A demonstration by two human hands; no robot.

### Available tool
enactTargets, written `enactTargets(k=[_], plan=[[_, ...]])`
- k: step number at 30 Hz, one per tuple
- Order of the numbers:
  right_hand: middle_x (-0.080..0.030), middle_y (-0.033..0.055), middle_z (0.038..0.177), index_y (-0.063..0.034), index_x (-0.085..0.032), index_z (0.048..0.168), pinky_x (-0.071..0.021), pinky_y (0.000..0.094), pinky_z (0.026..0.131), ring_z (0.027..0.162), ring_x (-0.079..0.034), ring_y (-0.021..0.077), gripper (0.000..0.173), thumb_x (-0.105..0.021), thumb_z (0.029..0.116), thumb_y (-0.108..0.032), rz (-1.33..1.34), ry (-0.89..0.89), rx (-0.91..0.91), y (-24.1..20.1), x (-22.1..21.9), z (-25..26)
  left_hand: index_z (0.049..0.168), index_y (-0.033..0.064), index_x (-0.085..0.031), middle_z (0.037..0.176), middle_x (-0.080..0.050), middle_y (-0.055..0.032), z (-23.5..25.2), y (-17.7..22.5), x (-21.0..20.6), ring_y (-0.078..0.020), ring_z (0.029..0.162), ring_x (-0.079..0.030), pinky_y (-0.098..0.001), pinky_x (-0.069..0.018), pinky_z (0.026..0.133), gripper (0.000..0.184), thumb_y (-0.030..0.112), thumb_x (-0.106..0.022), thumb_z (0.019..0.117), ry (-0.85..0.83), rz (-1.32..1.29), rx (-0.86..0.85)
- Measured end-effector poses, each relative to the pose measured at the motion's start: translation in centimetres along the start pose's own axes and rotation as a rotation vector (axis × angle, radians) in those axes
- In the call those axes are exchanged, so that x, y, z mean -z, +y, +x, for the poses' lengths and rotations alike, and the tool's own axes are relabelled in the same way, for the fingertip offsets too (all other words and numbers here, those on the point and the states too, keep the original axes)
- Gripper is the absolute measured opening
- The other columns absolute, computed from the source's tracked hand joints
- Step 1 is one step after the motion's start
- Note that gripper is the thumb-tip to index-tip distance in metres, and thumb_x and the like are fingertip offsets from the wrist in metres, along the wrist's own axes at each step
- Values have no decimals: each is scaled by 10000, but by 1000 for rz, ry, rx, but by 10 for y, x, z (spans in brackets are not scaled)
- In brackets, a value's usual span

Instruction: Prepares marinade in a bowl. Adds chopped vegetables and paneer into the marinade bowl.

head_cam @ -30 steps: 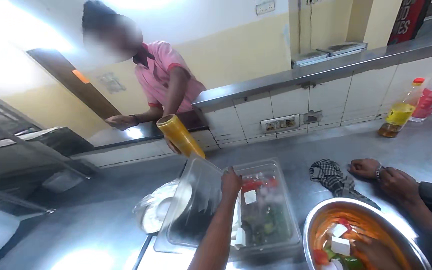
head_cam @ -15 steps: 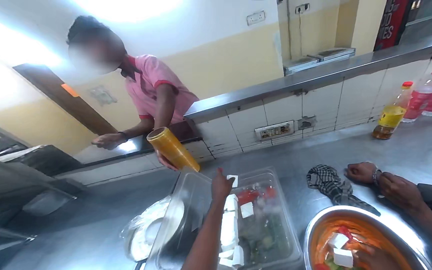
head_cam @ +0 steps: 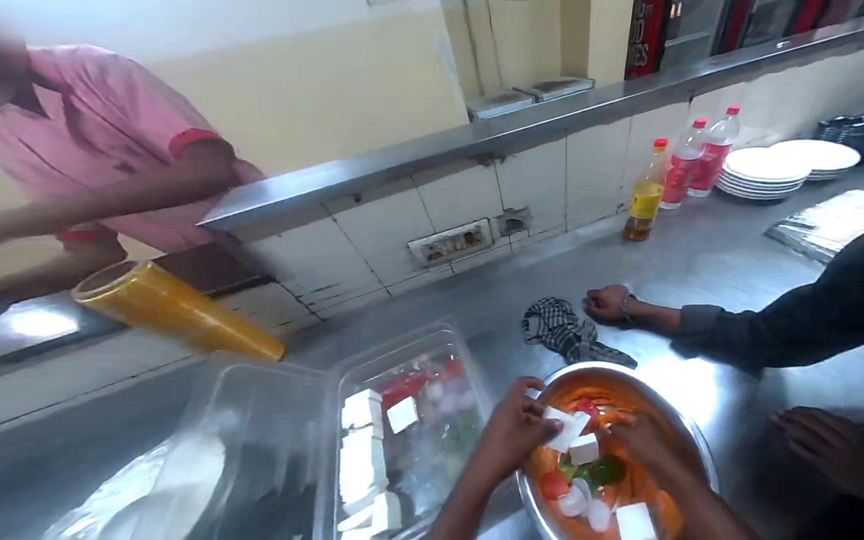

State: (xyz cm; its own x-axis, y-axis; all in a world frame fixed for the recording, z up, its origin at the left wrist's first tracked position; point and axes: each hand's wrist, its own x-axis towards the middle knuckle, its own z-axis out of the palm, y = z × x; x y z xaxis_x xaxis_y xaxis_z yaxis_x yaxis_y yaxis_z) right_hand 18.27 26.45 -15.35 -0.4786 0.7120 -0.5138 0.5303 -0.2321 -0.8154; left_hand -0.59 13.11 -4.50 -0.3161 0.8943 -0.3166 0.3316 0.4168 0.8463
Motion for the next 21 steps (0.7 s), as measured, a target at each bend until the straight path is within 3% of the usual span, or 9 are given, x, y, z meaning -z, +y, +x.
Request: enactTargets(k=[4, 7, 11, 15, 21], plan=[[-665, 202, 1226, 42, -653, 1250, -506, 438, 989, 1125, -635, 258, 282, -604, 1011, -100, 146, 177, 70, -1, 0, -5, 1424, 24, -458, 1093, -689, -106, 10, 8, -37, -163, 900, -701, -342, -590, 845, 588, 189, -737, 934, -170, -51, -85], [-669, 179, 1227, 9, -650, 1275, -523, 444, 955, 1118, -642, 247, 296, -606, 1016, -129, 199, 223, 54, 4, 3, -1, 1399, 9, -486, 1132, -690, -100, 11, 3, -32, -149, 959, -695, -332, -577, 887, 504, 186, -686, 971, -139, -109, -115], [-657, 177, 1240, 21, -634, 1276, -521, 418, 963, 1123, -635, 231, 280, -582, 1028, -98, 272, 225, 46, 5, 3, -2, 1342, -2, -544, 1105, -705, -114, -1, -13, 11, -185, 970, -706, -365, -585, 890, 400, 145, -650, 985, 95, -166, -93], [-652, 171, 1245, 17, -630, 1285, -525, 401, 952, 1114, -633, 220, 284, -587, 1023, -84, 299, 205, 47, 1, 2, -3, 1310, -6, -555, 1076, -709, -114, -26, -38, 72, -195, 918, -714, -354, -599, 818, 323, 54, -609, 997, 351, -191, -77], [-665, 165, 1207, 20, -637, 1264, -538, 413, 914, 1068, -644, 221, 270, -581, 1023, -89, 277, 197, 78, 7, 0, -2, 1275, -13, -577, 1074, -679, -152, -57, -73, 147, -207, 882, -684, -396, -575, 811, 286, 87, -623, 1011, 727, -90, 29]])
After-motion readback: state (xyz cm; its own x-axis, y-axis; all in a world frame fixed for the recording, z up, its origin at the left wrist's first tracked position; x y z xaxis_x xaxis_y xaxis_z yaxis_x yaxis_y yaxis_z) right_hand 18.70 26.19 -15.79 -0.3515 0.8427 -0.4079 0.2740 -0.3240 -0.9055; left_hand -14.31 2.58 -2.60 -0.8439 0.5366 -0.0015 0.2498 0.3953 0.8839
